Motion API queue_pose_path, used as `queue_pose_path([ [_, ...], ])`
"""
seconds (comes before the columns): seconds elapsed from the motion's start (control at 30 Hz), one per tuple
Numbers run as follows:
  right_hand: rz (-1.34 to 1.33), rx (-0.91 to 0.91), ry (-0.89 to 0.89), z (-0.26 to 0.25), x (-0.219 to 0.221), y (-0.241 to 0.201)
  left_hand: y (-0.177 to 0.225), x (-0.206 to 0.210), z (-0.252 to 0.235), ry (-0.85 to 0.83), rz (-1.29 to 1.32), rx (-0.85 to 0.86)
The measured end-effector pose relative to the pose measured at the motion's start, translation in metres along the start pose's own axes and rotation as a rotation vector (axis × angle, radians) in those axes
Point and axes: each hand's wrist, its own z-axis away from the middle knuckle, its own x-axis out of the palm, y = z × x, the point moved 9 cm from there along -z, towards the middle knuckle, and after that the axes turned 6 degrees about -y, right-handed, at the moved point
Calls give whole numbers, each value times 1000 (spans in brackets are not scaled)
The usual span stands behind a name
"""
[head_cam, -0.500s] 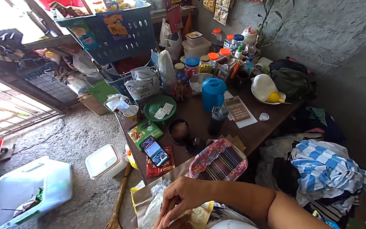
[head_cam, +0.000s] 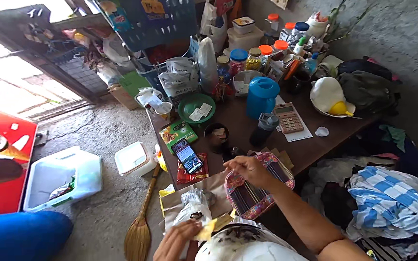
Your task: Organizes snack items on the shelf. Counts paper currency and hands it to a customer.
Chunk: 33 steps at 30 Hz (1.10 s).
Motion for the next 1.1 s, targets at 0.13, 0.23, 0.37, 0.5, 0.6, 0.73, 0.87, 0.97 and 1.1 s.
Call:
queue_pose_path([
  [0.13, 310, 213, 78, 16, -29, 52, -19, -32, 7, 250, -6, -192],
  [0.23, 394, 326, -3, 33, -17, 86, -24, -60, 9, 424, 17, -194],
  [0.37, 448, 342, -70, 49, 4, 111, -33, -96, 23, 537, 13, -149],
  [0.5, 440, 193, -20, 43, 14, 90, -44, -109, 37, 545, 69, -203],
  [0.6, 537, 239, -94, 36, 13, 88, -53, -99, 42, 485, 139, -271],
  [0.73, 755, 484, -249, 24, 0, 118, -60, -82, 47, 386, 264, -291],
  [0.87, 902, 507, -256, 11, -5, 138, -55, -70, 39, 294, 240, -252],
  [0.97, 914, 417, -253, 8, -7, 126, -46, -52, 23, 211, 196, -236],
  [1.1, 832, 246, -174, 39, -18, 76, -34, -14, -4, 47, 183, -193],
])
